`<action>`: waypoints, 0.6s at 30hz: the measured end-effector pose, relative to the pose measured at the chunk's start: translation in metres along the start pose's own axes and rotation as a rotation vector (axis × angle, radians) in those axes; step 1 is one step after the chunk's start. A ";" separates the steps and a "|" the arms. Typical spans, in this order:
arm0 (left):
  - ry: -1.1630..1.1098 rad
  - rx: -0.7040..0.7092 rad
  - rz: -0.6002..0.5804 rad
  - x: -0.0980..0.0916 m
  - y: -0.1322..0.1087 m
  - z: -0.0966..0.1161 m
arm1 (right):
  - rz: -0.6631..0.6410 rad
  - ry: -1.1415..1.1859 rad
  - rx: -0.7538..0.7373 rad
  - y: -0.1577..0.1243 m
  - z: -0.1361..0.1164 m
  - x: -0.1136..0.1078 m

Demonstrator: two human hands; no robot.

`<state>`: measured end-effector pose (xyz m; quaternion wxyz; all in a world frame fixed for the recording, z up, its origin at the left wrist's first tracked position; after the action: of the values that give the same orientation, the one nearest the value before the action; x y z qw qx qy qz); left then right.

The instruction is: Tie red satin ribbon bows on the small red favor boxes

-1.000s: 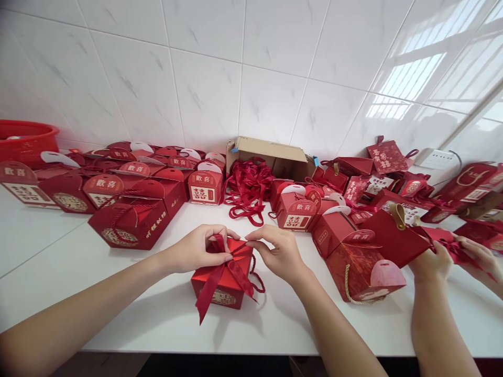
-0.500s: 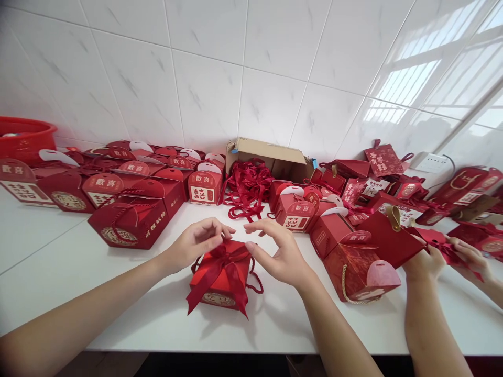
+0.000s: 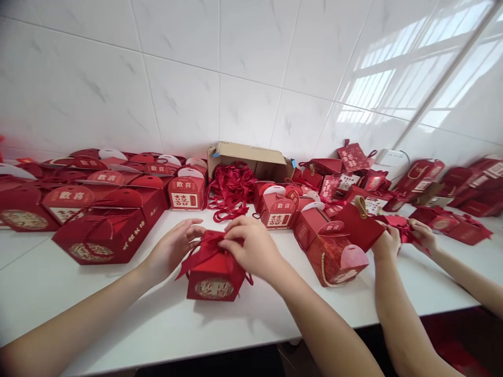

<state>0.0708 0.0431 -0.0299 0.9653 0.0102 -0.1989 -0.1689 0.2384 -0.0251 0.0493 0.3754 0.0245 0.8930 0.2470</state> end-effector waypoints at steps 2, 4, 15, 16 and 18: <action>0.008 -0.015 -0.009 -0.001 0.002 -0.001 | 0.110 -0.006 0.028 0.008 0.002 -0.036; 0.036 -0.025 -0.011 -0.002 0.004 -0.002 | 0.242 -0.059 0.073 0.018 0.005 -0.082; 0.161 -0.041 -0.003 -0.003 0.005 0.001 | 0.903 -0.443 0.527 0.073 0.080 -0.310; 0.168 -0.042 0.002 -0.003 0.005 0.001 | 0.952 -0.448 0.520 0.074 0.087 -0.321; 0.167 -0.049 0.005 -0.003 0.005 0.000 | 1.002 -0.452 0.480 0.075 0.097 -0.333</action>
<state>0.0698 0.0490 -0.0302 0.9789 0.0003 -0.1135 -0.1696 0.5328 0.0057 0.2452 0.3780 0.5784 0.7017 0.1740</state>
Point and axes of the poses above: each hand's wrist, its own y-axis towards the middle knuckle, its own x-axis out of the palm, z = x × y, the point moved 5 cm from there along y, towards the middle knuckle, and after that the axes turned 6 degrees about x, right-handed, at the moved point
